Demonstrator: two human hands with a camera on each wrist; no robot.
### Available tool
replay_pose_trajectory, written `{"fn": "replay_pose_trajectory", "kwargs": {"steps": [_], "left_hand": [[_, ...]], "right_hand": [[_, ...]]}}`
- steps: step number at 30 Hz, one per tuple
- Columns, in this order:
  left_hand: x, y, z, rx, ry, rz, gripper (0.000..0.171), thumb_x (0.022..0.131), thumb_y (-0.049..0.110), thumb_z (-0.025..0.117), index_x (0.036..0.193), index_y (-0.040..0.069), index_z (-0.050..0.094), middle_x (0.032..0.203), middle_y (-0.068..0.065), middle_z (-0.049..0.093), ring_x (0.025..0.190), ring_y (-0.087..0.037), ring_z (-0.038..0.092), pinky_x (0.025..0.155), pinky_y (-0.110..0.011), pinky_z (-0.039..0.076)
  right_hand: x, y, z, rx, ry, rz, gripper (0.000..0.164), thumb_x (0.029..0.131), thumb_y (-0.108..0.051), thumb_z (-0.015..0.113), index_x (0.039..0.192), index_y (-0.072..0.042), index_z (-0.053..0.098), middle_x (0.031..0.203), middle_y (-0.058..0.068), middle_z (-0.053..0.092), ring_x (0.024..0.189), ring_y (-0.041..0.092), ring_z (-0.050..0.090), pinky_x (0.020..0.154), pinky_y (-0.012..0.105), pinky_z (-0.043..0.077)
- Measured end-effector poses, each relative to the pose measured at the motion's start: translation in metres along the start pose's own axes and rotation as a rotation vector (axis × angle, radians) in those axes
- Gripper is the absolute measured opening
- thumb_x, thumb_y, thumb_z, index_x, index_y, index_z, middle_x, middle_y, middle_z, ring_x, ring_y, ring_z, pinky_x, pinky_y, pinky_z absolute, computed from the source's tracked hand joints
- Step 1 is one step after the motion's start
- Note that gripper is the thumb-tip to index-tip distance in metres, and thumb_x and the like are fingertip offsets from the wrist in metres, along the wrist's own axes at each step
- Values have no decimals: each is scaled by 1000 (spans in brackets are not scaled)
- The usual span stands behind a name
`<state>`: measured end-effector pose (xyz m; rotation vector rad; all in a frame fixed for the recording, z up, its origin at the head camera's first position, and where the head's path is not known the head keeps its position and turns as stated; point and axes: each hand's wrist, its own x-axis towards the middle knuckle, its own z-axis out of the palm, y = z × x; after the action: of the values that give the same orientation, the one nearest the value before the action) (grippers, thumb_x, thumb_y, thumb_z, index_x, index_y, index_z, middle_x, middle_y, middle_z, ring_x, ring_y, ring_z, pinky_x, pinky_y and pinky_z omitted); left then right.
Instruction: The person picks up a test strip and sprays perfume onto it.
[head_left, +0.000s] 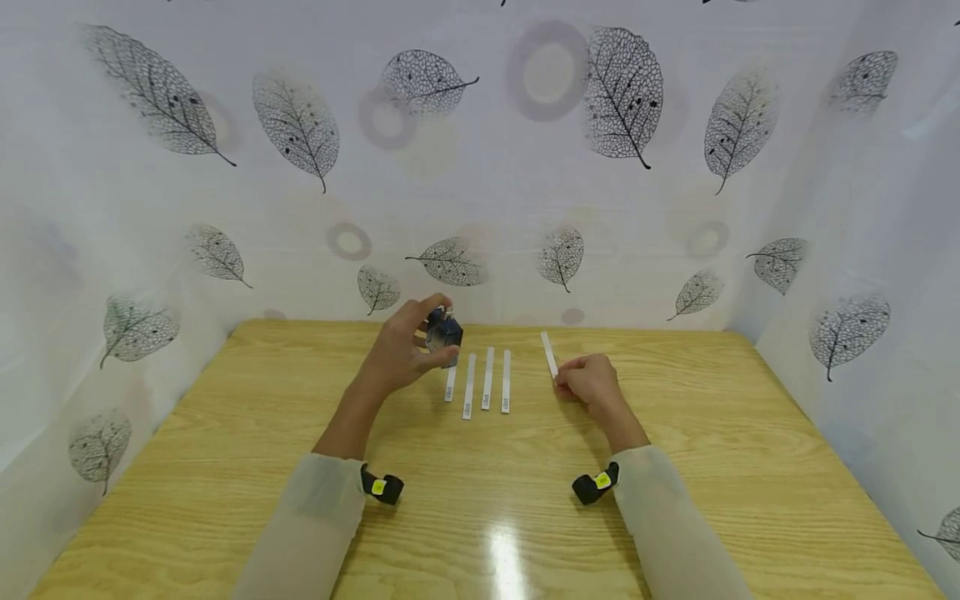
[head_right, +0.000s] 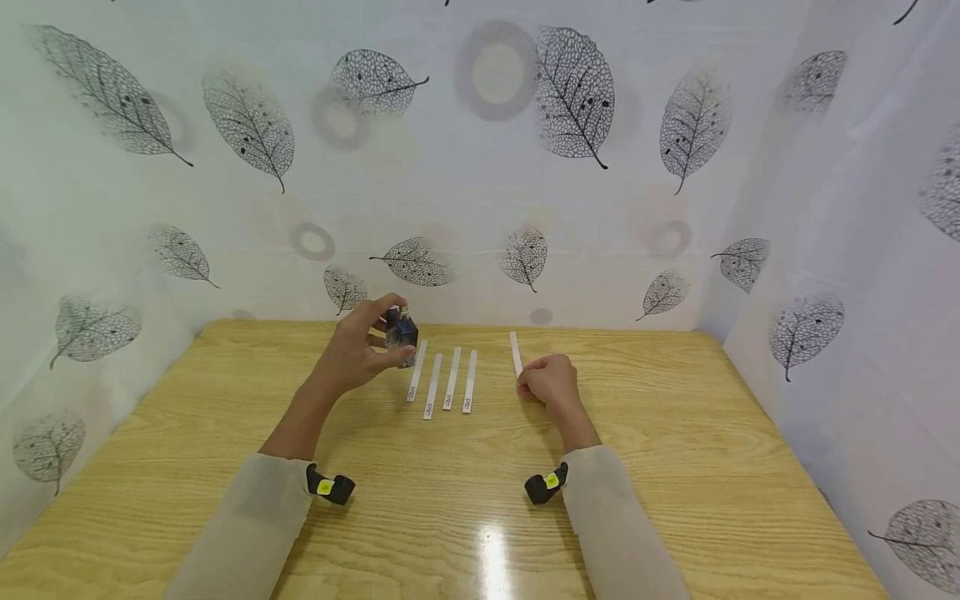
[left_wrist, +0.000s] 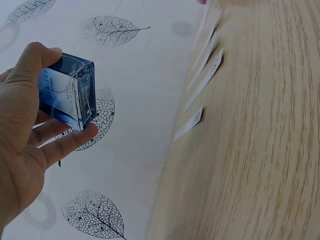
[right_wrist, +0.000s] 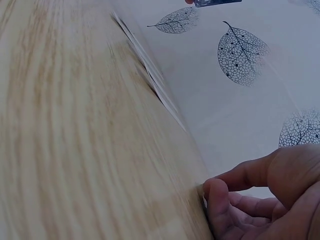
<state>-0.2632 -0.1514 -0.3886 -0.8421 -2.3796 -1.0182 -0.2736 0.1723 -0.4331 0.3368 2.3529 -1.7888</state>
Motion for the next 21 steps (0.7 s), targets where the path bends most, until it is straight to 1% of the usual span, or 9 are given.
{"fn": "replay_pose_trajectory", "kwargs": {"steps": [3, 9, 16, 21], "left_hand": [[0, -1, 0, 3, -1, 0, 73, 85, 25, 85, 147, 23, 48, 119, -14, 58, 87, -29, 66, 71, -38, 60], [0, -1, 1, 6, -7, -9, 71, 86, 27, 85, 147, 23, 48, 117, -15, 58, 87, -29, 66, 70, -38, 60], [-1, -1, 0, 15, -14, -21, 72, 86, 27, 85, 147, 23, 48, 117, -14, 58, 88, -29, 66, 71, -39, 60], [-1, 0, 0, 2, -17, -31, 72, 86, 26, 85, 148, 19, 48, 118, -14, 58, 90, -30, 65, 71, -40, 60]], "right_hand": [[0, 0, 1, -17, -37, 0, 21, 90, 7, 67, 109, 15, 68, 87, 14, 67, 65, 11, 68, 61, 25, 58], [-2, -1, 6, -27, -113, -14, 21, 91, 7, 67, 110, 17, 65, 79, 14, 70, 60, 13, 69, 58, 26, 58], [-3, -1, 10, -41, -141, -20, 18, 92, 5, 68, 107, 15, 65, 77, 13, 71, 59, 12, 68, 57, 26, 57], [-3, -1, 10, -61, -146, -23, 16, 92, 5, 68, 104, 14, 66, 75, 12, 71, 59, 12, 68, 56, 25, 57]]}}
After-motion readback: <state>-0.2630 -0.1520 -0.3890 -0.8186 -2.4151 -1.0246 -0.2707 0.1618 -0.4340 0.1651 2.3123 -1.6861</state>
